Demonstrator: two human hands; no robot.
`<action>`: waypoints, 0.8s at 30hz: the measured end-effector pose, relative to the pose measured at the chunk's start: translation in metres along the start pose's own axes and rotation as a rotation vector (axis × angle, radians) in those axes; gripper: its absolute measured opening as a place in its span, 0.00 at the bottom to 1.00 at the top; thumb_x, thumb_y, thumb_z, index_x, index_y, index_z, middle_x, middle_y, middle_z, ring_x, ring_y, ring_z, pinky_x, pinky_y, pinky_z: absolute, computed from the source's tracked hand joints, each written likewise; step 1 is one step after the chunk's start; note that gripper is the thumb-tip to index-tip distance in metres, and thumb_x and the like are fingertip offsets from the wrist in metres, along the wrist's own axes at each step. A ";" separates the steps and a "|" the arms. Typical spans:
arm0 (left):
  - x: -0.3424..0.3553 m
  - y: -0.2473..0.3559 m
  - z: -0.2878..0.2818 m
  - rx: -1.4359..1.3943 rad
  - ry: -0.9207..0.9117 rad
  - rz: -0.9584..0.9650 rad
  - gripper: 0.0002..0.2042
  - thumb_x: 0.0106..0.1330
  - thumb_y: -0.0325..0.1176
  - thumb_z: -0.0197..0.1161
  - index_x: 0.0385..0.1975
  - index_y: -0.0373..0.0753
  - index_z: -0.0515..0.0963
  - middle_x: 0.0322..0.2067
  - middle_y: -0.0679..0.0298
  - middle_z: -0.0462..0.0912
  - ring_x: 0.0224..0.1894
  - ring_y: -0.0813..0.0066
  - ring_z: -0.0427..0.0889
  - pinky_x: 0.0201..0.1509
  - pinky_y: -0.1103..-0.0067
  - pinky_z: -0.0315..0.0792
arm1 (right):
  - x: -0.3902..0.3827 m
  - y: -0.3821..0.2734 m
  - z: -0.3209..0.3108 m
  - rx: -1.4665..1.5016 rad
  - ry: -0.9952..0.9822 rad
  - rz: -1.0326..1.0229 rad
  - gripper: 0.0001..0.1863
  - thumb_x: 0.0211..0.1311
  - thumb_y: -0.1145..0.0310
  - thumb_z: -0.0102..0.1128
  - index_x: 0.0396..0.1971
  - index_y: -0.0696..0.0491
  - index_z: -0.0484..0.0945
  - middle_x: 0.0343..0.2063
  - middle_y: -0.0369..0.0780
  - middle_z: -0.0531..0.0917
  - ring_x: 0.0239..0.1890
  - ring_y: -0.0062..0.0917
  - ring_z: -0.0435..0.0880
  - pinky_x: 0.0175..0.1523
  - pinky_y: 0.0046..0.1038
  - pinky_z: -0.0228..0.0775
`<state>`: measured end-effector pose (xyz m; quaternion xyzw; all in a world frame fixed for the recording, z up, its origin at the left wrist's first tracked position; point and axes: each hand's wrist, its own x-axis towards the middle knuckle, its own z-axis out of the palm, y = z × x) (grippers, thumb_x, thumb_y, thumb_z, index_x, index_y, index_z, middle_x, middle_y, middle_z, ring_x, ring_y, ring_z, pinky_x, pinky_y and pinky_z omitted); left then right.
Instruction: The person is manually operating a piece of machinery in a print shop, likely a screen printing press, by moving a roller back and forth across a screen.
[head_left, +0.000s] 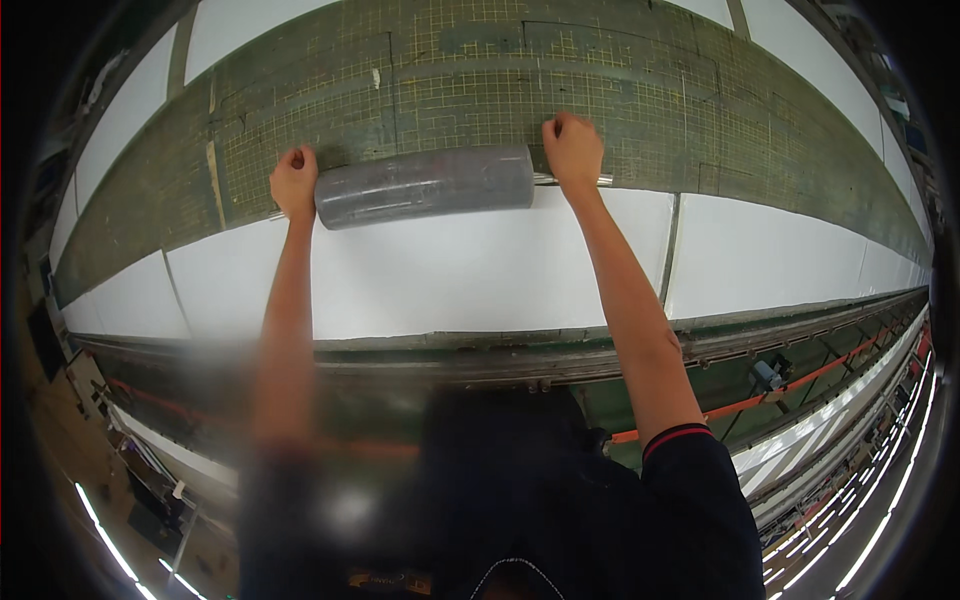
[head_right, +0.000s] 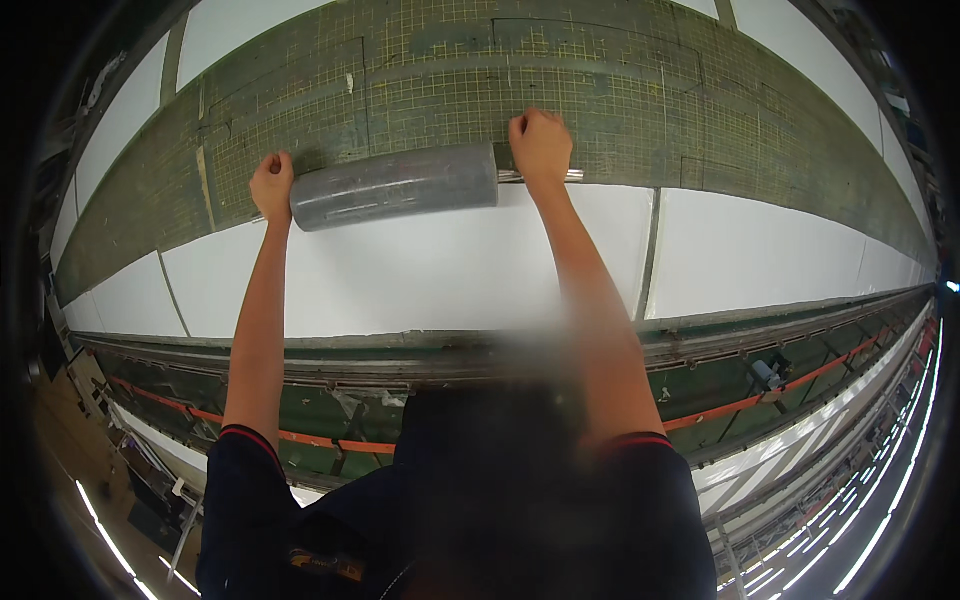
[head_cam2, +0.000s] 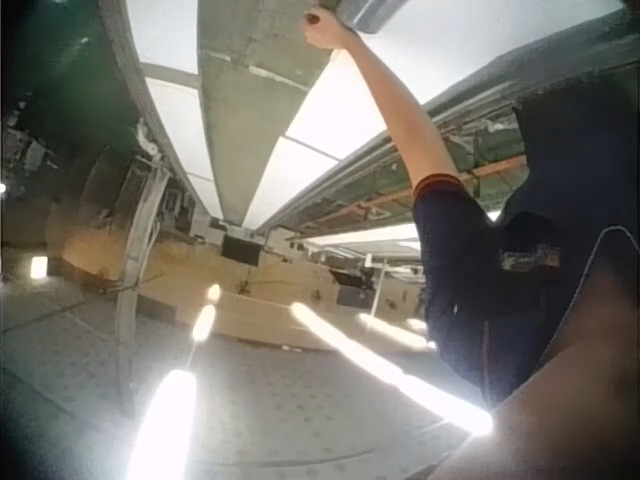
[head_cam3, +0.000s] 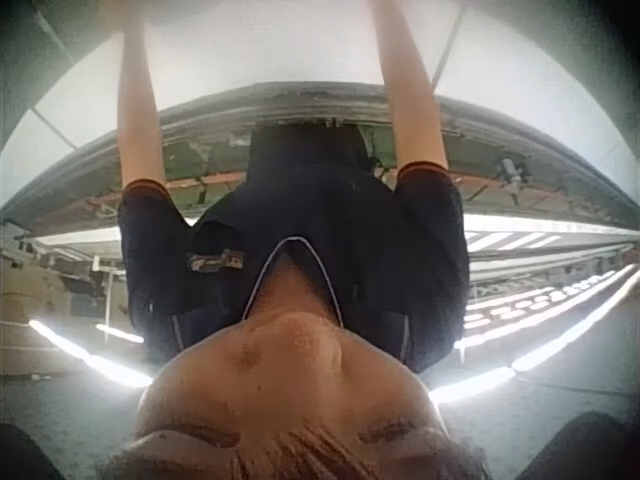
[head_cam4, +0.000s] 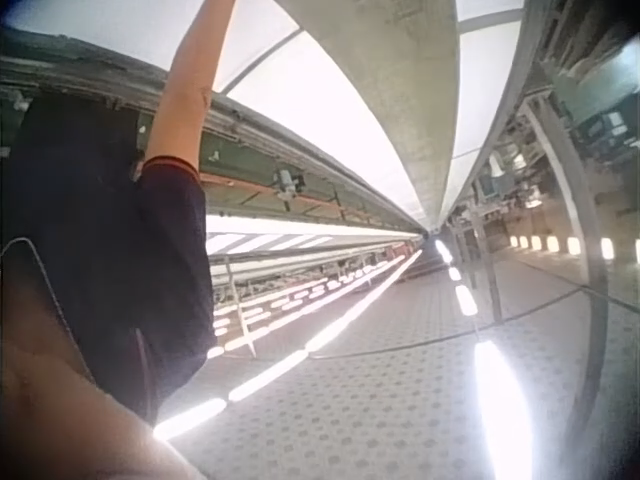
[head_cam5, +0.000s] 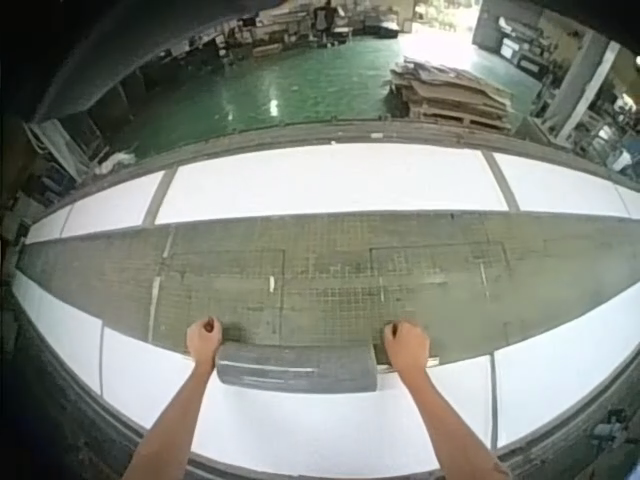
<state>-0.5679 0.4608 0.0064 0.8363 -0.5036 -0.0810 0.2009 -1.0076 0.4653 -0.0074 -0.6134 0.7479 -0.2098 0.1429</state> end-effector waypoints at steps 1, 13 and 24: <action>-0.005 -0.004 -0.002 -0.002 0.005 0.001 0.18 0.66 0.50 0.62 0.28 0.40 0.85 0.27 0.59 0.87 0.32 0.55 0.87 0.39 0.66 0.77 | -0.006 -0.001 -0.001 0.002 0.004 -0.003 0.11 0.65 0.65 0.59 0.25 0.56 0.80 0.29 0.43 0.85 0.37 0.41 0.82 0.43 0.43 0.76; -0.228 -0.135 -0.060 0.164 -0.117 0.238 0.20 0.76 0.45 0.46 0.24 0.47 0.80 0.22 0.61 0.81 0.29 0.53 0.79 0.34 0.61 0.69 | -0.260 0.031 -0.047 -0.119 -0.166 -0.140 0.06 0.59 0.69 0.57 0.25 0.52 0.78 0.23 0.40 0.80 0.31 0.38 0.80 0.35 0.40 0.69; -0.322 -0.187 -0.088 0.398 -0.256 0.219 0.24 0.76 0.43 0.48 0.22 0.36 0.83 0.27 0.47 0.82 0.35 0.44 0.78 0.44 0.56 0.69 | -0.352 0.056 -0.069 -0.015 -0.207 -0.251 0.17 0.64 0.62 0.56 0.16 0.53 0.78 0.16 0.42 0.80 0.25 0.41 0.80 0.40 0.43 0.68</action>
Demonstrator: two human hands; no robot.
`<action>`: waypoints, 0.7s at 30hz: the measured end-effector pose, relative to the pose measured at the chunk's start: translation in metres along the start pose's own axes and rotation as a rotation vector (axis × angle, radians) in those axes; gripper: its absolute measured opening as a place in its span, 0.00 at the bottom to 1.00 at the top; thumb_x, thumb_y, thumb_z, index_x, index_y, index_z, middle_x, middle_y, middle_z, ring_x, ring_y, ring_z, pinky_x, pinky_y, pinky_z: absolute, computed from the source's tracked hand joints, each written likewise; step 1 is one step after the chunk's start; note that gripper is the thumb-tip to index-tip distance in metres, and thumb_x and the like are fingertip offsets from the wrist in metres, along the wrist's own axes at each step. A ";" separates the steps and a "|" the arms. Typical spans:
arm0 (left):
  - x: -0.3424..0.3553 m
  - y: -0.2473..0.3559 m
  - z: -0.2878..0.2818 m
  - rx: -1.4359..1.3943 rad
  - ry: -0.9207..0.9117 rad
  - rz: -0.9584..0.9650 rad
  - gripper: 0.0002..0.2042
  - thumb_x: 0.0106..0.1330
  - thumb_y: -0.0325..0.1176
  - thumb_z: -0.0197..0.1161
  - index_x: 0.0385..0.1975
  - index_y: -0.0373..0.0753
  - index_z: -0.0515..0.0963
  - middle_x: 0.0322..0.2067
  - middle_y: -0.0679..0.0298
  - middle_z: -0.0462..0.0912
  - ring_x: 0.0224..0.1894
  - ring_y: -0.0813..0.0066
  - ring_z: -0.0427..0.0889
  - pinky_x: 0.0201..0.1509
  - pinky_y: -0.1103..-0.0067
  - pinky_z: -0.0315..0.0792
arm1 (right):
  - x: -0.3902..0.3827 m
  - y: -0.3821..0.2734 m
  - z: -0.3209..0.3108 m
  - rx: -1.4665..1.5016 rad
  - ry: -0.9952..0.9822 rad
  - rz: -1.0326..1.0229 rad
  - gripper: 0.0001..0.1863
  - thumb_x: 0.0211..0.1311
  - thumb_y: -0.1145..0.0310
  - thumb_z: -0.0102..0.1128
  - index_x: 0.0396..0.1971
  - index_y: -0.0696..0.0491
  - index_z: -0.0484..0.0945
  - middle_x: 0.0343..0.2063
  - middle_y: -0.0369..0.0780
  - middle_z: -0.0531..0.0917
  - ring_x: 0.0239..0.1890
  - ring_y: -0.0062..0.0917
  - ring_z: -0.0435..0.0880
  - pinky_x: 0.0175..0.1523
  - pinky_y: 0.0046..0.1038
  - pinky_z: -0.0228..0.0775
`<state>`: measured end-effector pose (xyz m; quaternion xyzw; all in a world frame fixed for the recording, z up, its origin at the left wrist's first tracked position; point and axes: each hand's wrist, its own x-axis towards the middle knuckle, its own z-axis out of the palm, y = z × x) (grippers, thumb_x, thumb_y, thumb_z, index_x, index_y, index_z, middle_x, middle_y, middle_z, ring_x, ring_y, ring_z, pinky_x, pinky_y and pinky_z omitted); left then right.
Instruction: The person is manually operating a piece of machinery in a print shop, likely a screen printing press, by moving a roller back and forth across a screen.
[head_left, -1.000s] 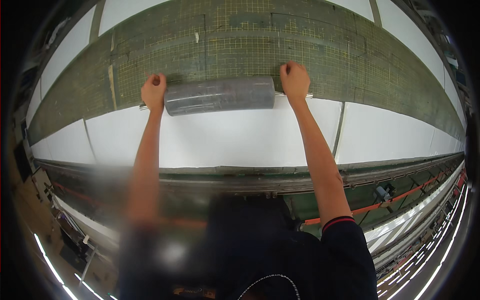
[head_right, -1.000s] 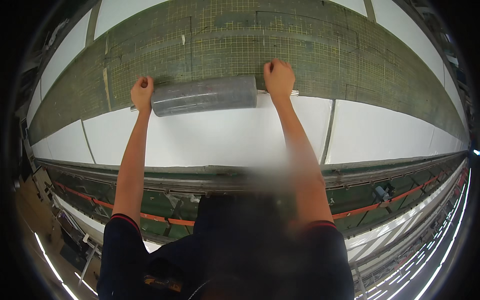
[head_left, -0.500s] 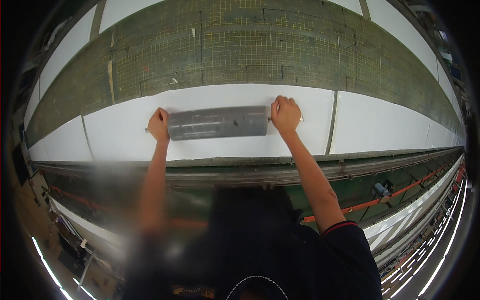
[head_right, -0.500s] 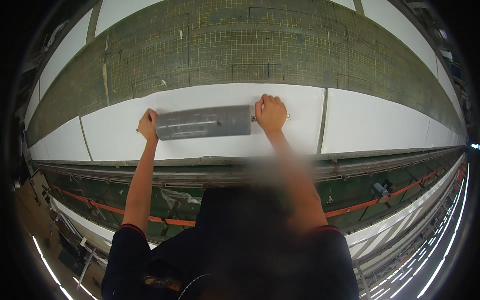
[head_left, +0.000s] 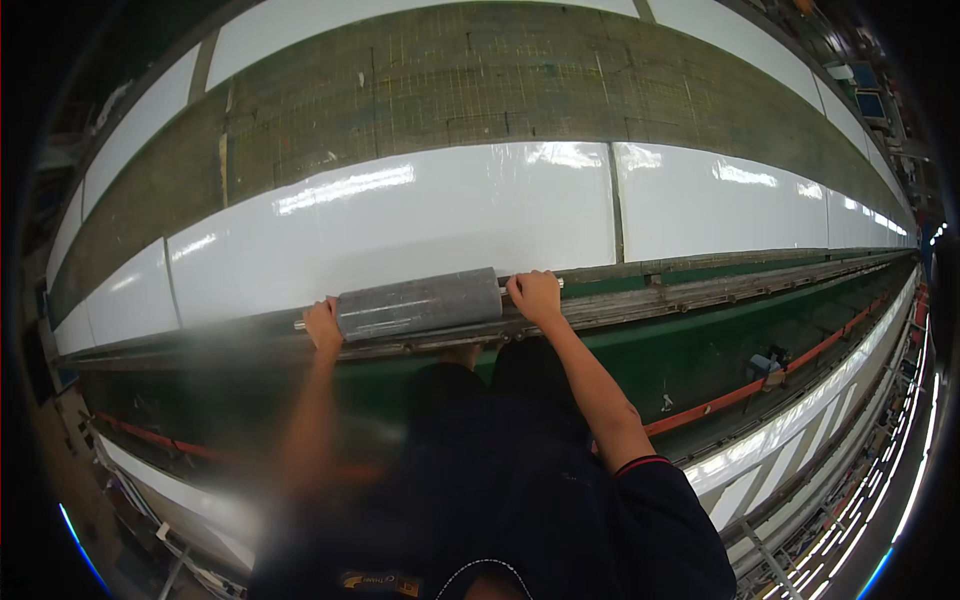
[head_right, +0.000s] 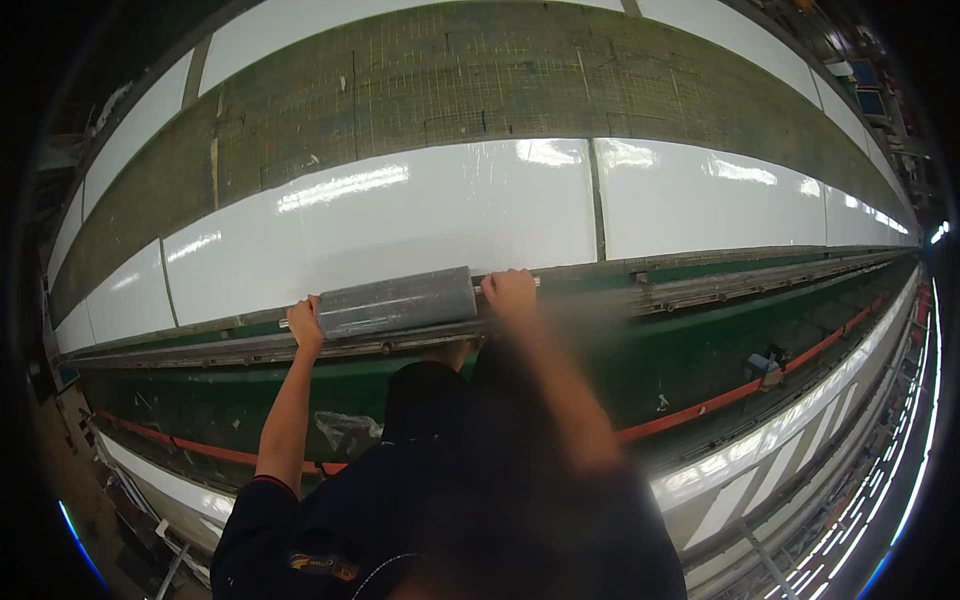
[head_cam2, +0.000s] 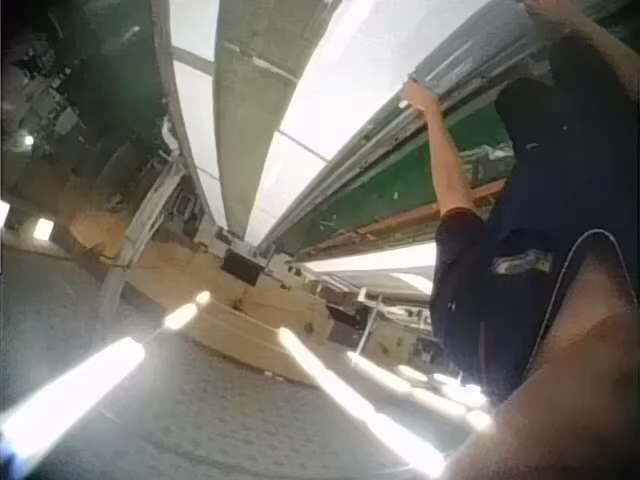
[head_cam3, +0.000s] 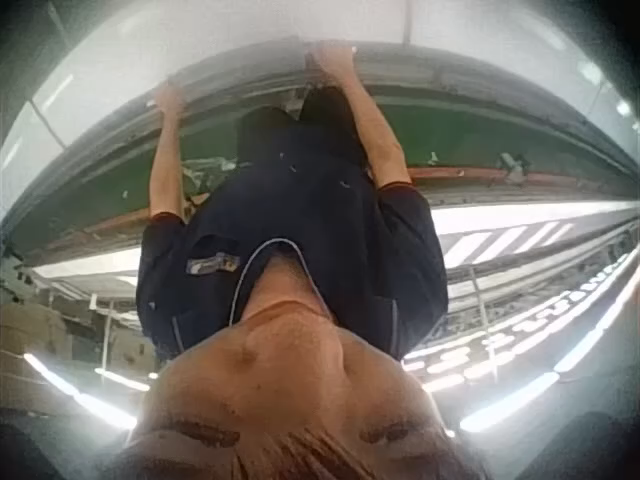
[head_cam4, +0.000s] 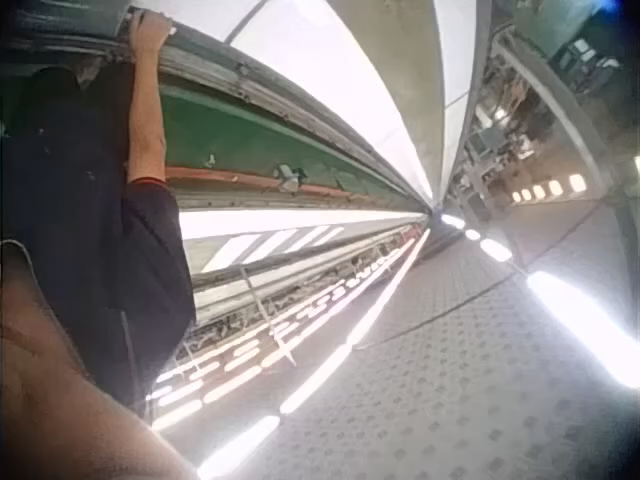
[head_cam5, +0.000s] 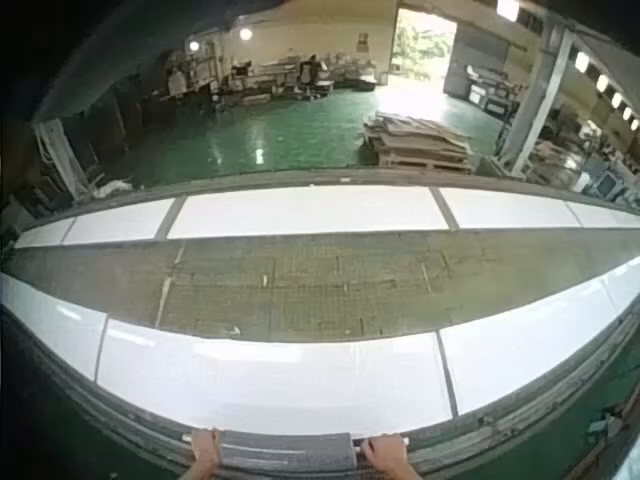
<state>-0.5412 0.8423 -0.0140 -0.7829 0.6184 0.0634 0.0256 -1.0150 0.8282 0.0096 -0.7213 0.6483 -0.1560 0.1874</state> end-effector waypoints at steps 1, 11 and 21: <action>0.005 0.004 0.002 0.018 -0.043 -0.006 0.26 0.78 0.44 0.47 0.23 0.33 0.83 0.29 0.45 0.84 0.34 0.40 0.81 0.46 0.55 0.71 | -0.002 0.005 -0.004 0.038 -0.037 0.017 0.18 0.65 0.61 0.56 0.16 0.54 0.78 0.17 0.43 0.81 0.25 0.42 0.80 0.40 0.44 0.69; -0.016 0.166 -0.024 -0.258 -0.079 0.085 0.28 0.78 0.43 0.47 0.19 0.30 0.82 0.19 0.45 0.80 0.26 0.43 0.78 0.50 0.57 0.69 | -0.022 0.120 -0.085 -0.141 0.007 0.147 0.24 0.69 0.59 0.56 0.14 0.58 0.80 0.15 0.50 0.79 0.22 0.50 0.78 0.36 0.49 0.70; 0.040 0.268 0.012 -0.250 0.179 0.083 0.12 0.64 0.39 0.59 0.20 0.43 0.74 0.17 0.59 0.71 0.25 0.54 0.73 0.32 0.60 0.65 | 0.047 0.211 -0.108 -0.208 -0.007 0.051 0.12 0.69 0.67 0.48 0.27 0.53 0.76 0.22 0.43 0.76 0.27 0.43 0.77 0.36 0.44 0.65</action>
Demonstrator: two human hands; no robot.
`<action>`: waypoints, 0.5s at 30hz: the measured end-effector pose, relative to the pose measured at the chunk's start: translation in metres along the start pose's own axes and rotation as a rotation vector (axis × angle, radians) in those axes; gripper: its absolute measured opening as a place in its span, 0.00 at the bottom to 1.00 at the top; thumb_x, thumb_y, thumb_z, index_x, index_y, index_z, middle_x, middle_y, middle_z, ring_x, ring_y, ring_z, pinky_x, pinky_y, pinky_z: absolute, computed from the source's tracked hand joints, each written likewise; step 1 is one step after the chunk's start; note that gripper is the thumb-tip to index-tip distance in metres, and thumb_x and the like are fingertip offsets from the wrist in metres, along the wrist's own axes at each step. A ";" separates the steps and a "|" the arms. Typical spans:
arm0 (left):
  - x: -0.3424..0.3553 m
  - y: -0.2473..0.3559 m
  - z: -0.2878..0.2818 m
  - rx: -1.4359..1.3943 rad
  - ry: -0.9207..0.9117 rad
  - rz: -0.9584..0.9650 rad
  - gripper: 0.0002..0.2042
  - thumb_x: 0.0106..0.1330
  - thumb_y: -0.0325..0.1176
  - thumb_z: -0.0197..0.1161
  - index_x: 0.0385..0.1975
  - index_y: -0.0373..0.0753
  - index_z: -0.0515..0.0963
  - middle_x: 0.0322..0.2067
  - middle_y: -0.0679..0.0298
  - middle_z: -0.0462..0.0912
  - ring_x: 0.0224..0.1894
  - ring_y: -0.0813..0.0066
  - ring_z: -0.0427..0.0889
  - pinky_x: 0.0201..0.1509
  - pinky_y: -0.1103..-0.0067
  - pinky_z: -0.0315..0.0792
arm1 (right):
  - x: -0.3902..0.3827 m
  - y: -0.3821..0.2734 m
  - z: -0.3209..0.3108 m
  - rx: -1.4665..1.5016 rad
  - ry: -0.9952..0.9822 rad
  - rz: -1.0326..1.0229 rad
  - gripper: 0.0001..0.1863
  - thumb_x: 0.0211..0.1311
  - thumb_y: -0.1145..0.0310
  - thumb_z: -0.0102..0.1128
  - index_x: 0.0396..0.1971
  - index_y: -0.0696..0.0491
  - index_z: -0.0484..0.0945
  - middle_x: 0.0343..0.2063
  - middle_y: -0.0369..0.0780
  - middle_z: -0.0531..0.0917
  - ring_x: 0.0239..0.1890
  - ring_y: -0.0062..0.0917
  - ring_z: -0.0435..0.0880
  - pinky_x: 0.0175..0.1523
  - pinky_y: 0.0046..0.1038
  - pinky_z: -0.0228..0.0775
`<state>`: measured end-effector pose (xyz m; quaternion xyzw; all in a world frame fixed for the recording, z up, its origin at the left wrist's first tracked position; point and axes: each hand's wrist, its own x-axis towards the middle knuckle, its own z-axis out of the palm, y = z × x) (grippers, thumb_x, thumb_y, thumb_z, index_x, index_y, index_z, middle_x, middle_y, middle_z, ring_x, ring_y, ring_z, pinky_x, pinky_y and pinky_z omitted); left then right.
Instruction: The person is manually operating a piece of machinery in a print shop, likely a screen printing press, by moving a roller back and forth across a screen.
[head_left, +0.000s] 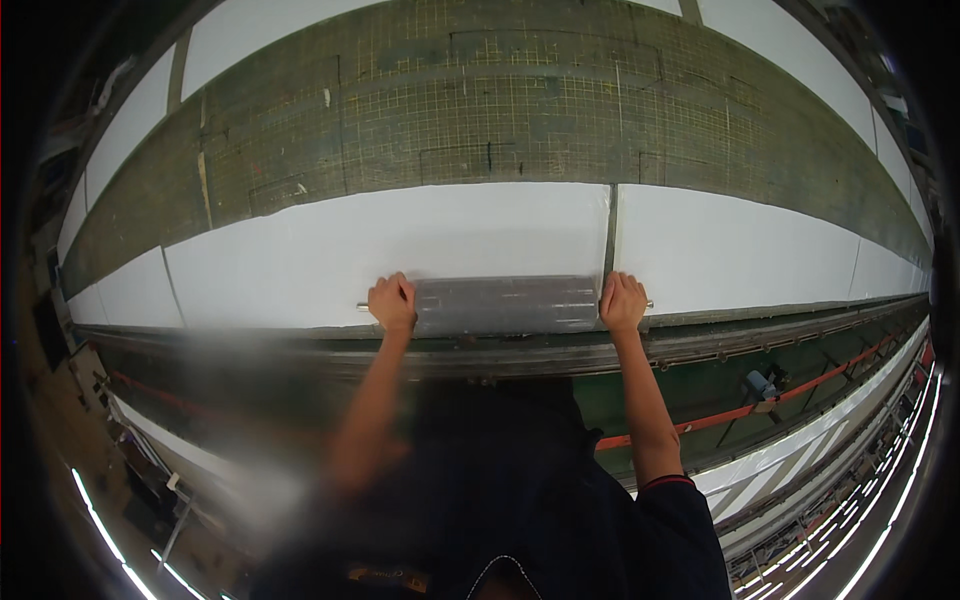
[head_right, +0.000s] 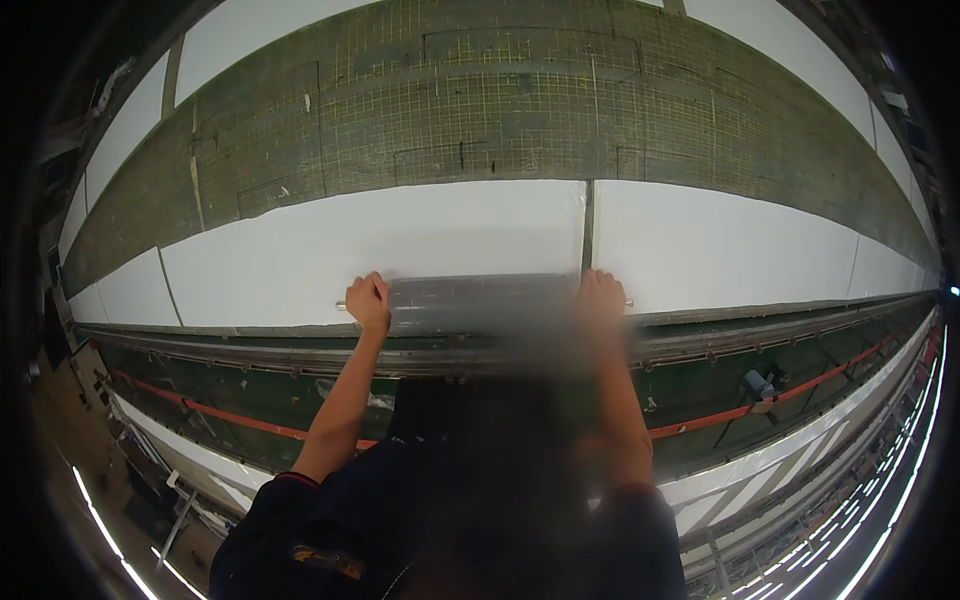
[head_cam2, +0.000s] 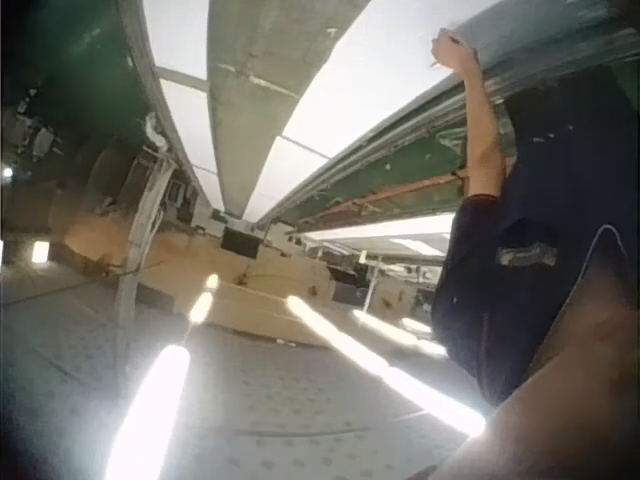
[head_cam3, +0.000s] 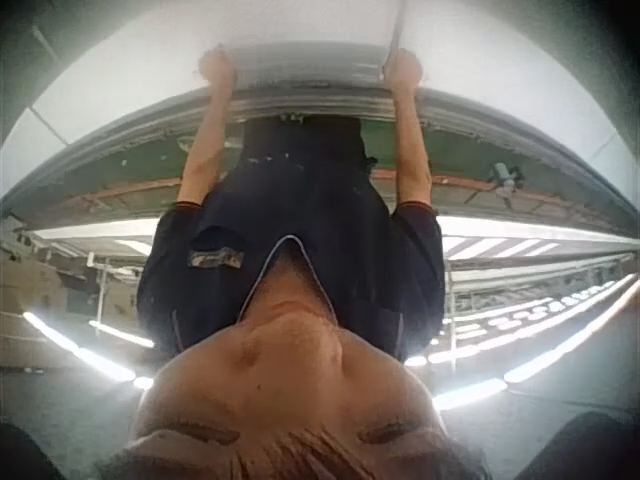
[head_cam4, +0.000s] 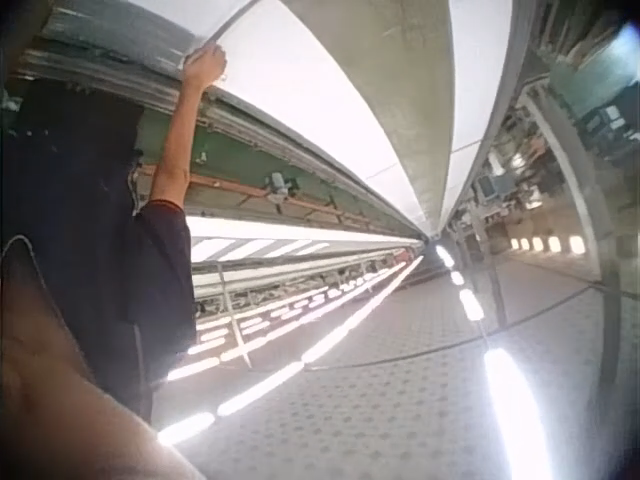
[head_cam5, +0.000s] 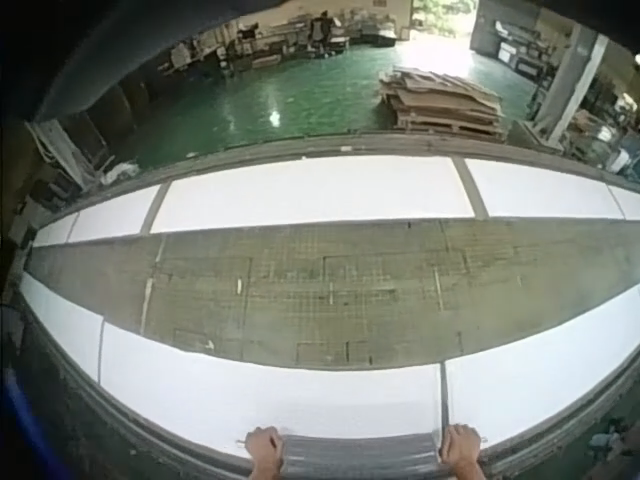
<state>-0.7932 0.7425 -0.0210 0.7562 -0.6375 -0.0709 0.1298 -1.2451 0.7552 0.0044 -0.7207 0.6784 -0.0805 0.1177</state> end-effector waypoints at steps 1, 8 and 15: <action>0.019 -0.003 0.003 -0.091 0.029 0.041 0.11 0.63 0.39 0.59 0.20 0.43 0.73 0.17 0.59 0.70 0.25 0.55 0.73 0.31 0.62 0.65 | 0.026 0.000 -0.002 0.029 0.082 0.011 0.10 0.68 0.67 0.48 0.28 0.52 0.76 0.24 0.42 0.76 0.28 0.41 0.77 0.35 0.43 0.65; 0.182 0.060 0.007 -0.262 0.110 -0.378 0.21 0.71 0.46 0.58 0.24 0.33 0.79 0.21 0.51 0.81 0.24 0.49 0.79 0.30 0.62 0.68 | 0.181 0.031 -0.009 0.201 0.243 0.139 0.10 0.64 0.66 0.57 0.24 0.54 0.77 0.24 0.41 0.76 0.28 0.40 0.79 0.33 0.42 0.69; 0.269 0.079 0.009 -0.138 0.015 -0.277 0.22 0.68 0.49 0.56 0.23 0.34 0.80 0.24 0.50 0.84 0.27 0.47 0.82 0.34 0.61 0.72 | 0.260 0.031 -0.016 0.227 0.202 0.275 0.13 0.65 0.62 0.58 0.26 0.55 0.81 0.30 0.44 0.84 0.34 0.44 0.84 0.39 0.44 0.75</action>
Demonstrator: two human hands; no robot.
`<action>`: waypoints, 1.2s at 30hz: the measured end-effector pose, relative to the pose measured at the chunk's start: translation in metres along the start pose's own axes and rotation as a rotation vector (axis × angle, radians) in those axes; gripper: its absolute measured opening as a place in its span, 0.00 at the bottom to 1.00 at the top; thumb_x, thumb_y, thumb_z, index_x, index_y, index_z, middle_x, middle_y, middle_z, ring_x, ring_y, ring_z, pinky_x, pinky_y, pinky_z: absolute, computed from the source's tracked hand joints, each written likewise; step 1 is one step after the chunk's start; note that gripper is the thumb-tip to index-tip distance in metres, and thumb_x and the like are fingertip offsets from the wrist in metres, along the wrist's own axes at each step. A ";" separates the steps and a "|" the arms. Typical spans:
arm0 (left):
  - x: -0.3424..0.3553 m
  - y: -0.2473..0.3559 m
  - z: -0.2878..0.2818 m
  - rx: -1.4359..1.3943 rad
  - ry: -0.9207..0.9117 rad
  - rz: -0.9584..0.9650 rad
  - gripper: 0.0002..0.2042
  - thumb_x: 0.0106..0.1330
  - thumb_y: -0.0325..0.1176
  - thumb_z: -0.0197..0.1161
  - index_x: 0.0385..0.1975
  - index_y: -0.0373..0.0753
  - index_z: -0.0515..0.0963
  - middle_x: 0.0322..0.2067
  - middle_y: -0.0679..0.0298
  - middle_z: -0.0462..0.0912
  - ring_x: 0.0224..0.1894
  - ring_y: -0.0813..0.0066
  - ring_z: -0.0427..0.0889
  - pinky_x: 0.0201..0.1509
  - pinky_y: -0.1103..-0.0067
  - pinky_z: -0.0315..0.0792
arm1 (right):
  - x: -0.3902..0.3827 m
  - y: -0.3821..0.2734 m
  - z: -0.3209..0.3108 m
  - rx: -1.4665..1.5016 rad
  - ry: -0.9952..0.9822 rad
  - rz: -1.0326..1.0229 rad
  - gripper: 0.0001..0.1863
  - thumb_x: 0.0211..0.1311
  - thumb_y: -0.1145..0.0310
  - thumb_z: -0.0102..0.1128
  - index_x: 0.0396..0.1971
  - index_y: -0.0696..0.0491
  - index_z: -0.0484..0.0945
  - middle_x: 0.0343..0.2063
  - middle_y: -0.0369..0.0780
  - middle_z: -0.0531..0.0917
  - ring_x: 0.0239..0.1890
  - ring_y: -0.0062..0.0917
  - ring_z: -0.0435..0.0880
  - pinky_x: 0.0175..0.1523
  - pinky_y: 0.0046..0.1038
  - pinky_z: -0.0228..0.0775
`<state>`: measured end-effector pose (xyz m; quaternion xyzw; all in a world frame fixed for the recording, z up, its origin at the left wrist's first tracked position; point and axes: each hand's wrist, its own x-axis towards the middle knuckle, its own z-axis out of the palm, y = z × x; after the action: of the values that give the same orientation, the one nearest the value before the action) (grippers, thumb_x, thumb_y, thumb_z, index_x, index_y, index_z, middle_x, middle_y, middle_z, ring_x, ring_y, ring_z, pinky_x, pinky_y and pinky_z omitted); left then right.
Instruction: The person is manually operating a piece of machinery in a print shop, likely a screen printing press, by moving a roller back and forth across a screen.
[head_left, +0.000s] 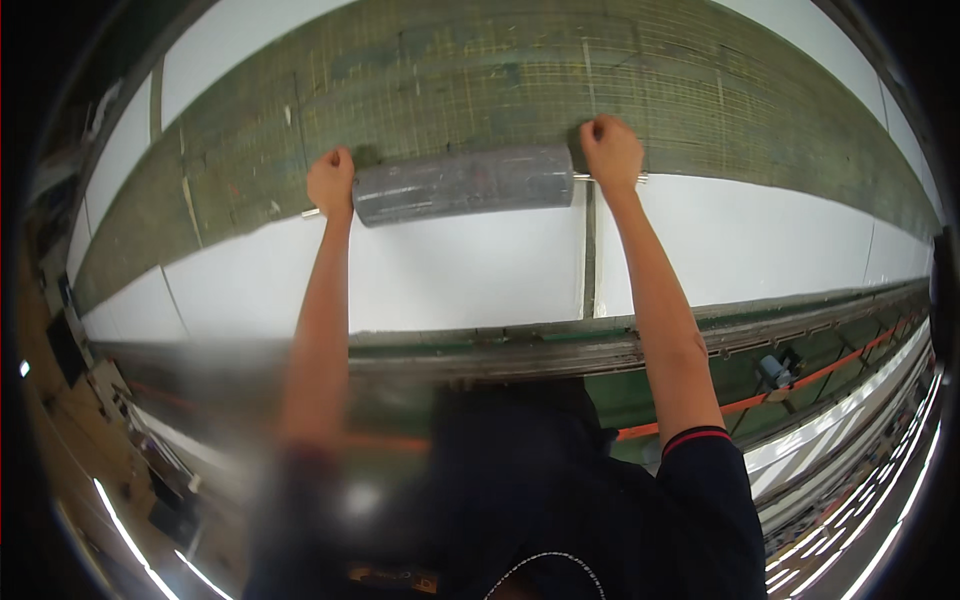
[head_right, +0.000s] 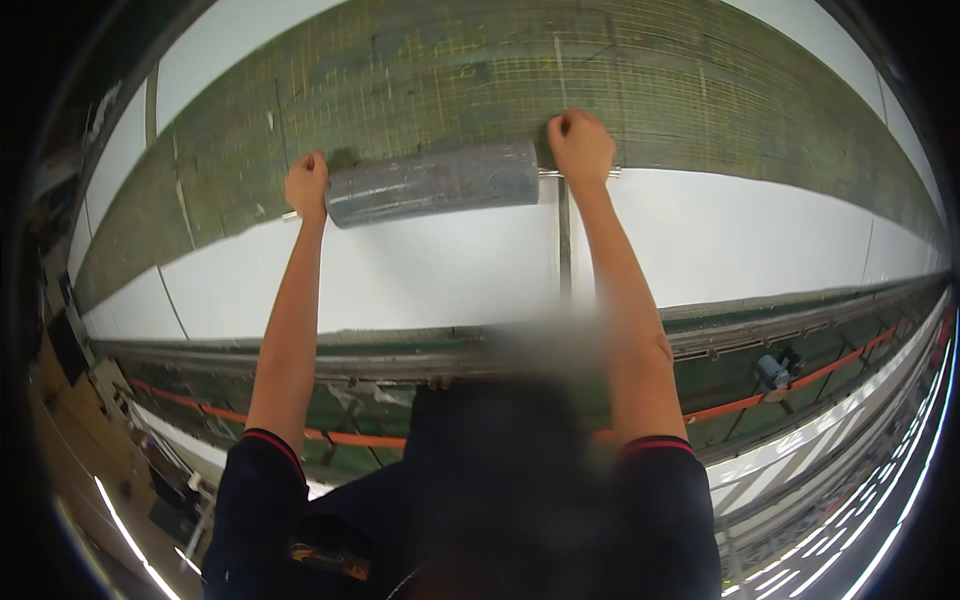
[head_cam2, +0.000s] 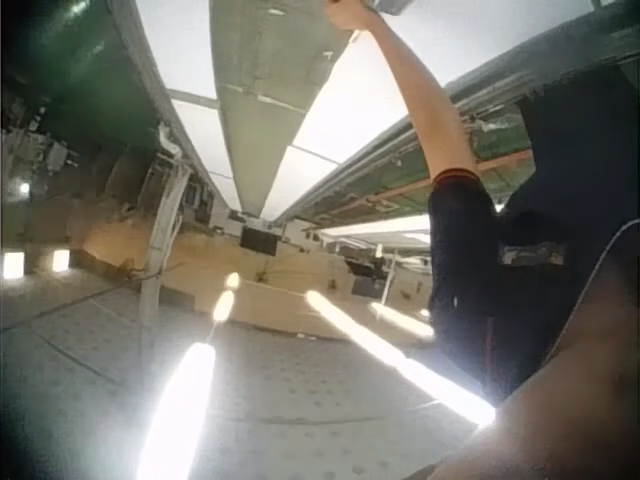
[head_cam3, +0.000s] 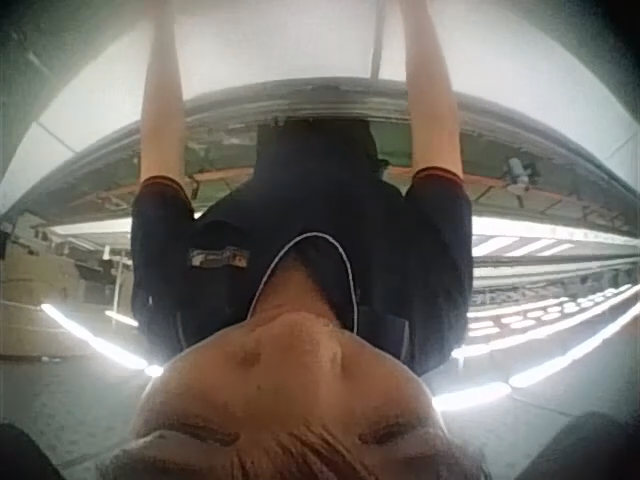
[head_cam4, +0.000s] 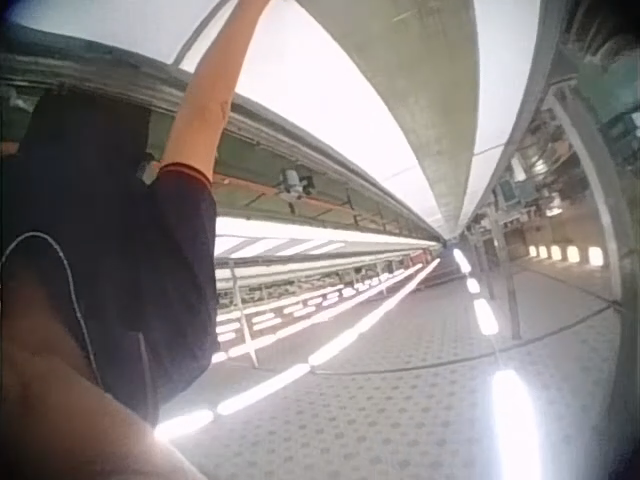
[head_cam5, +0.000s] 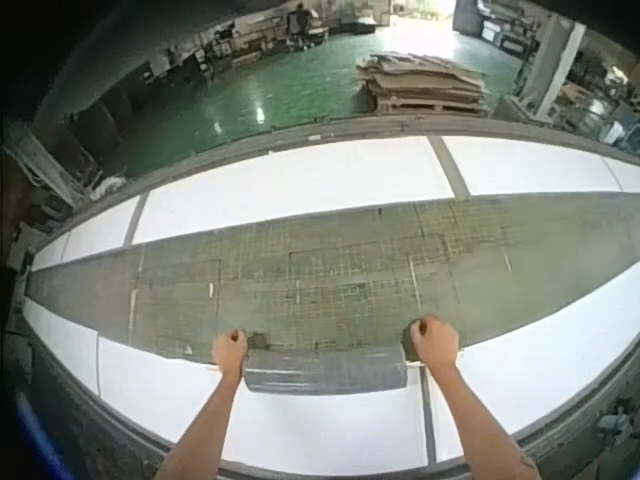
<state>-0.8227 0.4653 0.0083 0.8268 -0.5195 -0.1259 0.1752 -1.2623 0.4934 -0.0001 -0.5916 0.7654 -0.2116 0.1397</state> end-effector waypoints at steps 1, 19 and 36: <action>-0.005 -0.017 0.001 0.003 0.046 0.024 0.21 0.67 0.49 0.56 0.24 0.35 0.81 0.25 0.49 0.84 0.28 0.46 0.83 0.35 0.61 0.73 | -0.003 -0.007 0.003 0.005 0.034 0.013 0.13 0.65 0.62 0.58 0.26 0.55 0.81 0.30 0.44 0.84 0.34 0.44 0.84 0.39 0.44 0.75; -0.279 -0.159 -0.022 0.227 0.114 0.276 0.19 0.74 0.42 0.45 0.22 0.46 0.76 0.22 0.62 0.78 0.30 0.56 0.76 0.39 0.60 0.66 | -0.308 0.059 -0.037 -0.232 0.015 -0.198 0.09 0.62 0.65 0.51 0.24 0.50 0.76 0.23 0.39 0.79 0.31 0.38 0.78 0.40 0.41 0.62; -0.333 -0.078 -0.045 0.317 -0.312 0.165 0.27 0.78 0.50 0.50 0.24 0.37 0.85 0.26 0.49 0.85 0.34 0.44 0.84 0.44 0.56 0.75 | -0.315 0.131 -0.114 -0.177 -0.127 -0.177 0.22 0.70 0.59 0.53 0.18 0.53 0.83 0.15 0.44 0.82 0.21 0.44 0.80 0.47 0.44 0.71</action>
<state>-0.8839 0.8047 0.0250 0.7693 -0.6193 -0.1542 -0.0296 -1.3439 0.8433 0.0241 -0.6788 0.7156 -0.1169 0.1160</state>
